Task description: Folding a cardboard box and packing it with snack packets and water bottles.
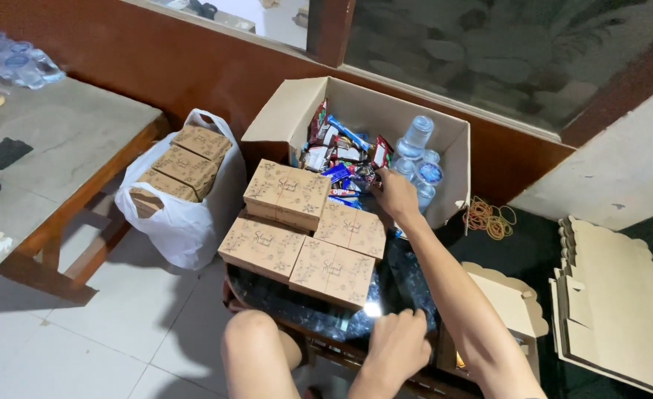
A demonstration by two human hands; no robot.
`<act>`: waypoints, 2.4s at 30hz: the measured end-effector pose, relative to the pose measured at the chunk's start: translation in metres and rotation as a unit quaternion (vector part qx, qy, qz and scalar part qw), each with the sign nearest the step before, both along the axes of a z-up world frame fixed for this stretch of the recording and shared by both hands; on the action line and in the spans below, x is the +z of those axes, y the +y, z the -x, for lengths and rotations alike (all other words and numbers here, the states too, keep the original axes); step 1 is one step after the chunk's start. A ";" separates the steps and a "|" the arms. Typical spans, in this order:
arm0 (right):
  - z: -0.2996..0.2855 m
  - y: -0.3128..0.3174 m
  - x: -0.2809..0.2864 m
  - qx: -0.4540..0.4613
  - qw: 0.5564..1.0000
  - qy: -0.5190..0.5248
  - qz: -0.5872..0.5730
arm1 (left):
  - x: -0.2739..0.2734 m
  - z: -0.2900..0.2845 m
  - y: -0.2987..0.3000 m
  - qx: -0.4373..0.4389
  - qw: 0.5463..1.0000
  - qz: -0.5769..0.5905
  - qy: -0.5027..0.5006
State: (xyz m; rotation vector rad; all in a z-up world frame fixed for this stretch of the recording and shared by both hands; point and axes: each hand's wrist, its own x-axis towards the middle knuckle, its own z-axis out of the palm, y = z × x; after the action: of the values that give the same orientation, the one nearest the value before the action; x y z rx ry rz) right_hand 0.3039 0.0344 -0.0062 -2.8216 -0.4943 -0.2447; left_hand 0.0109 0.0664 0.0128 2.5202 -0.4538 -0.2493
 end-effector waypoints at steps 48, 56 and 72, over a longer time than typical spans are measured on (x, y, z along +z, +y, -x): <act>0.340 -0.235 0.079 -0.219 0.720 0.290 -0.592 | 0.018 0.004 -0.067 0.211 0.846 0.473 0.126; 0.338 -0.238 0.087 -0.230 0.747 0.264 -0.565 | 0.018 0.003 -0.063 0.160 0.878 0.446 0.070; 0.342 -0.222 0.075 -0.225 0.724 0.238 -0.607 | 0.040 0.032 -0.077 0.057 0.895 0.410 0.168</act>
State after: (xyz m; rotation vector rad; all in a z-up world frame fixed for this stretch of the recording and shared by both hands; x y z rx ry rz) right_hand -0.0379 -0.1879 0.0690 -1.5143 0.3959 0.0832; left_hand -0.0211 -0.0109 0.0532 1.6231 -0.2015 -0.3507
